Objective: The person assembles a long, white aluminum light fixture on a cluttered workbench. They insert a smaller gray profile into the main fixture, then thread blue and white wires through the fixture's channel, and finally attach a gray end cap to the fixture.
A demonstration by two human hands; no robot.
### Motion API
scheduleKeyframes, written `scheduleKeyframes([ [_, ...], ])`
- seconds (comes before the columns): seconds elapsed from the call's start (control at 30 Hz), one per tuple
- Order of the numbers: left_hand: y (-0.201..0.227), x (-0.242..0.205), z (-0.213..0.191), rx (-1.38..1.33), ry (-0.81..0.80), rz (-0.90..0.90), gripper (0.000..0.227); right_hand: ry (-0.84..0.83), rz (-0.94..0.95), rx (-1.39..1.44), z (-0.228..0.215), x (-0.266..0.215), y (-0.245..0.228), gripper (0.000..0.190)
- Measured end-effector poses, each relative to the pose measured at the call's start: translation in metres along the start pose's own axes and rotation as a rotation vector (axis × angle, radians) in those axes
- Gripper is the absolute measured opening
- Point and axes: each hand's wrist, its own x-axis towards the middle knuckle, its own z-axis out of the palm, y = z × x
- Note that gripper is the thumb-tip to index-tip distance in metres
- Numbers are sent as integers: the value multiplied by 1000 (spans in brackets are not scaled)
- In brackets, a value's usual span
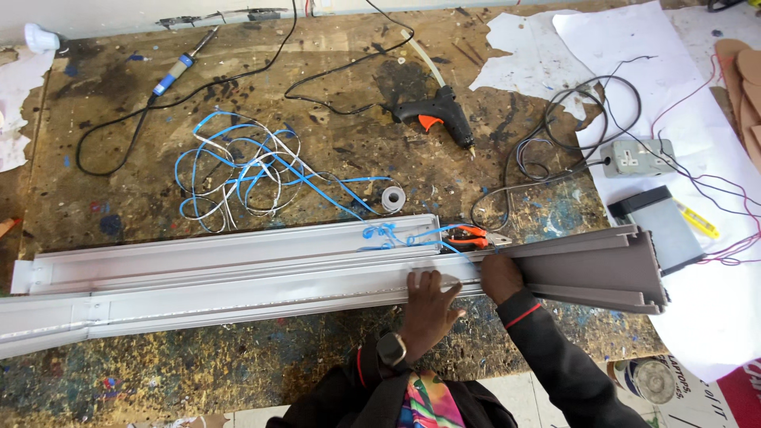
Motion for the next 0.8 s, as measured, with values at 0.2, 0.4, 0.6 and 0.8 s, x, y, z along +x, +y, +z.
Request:
scheduleKeyframes([
  [0.2, 3, 28, 21, -68, 2, 147, 68, 126, -49, -8, -3, -8, -7, 17],
  [0.4, 6, 29, 25, -76, 23, 222, 68, 143, 30, 88, -15, -21, -17, 8],
  [0.6, 17, 30, 36, -44, 33, 209, 72, 549, -3, -40, -15, -86, -28, 34],
  [0.8, 18, 33, 38, -7, 86, 216, 76, 505, 4, 471, -115, -192, -62, 21],
])
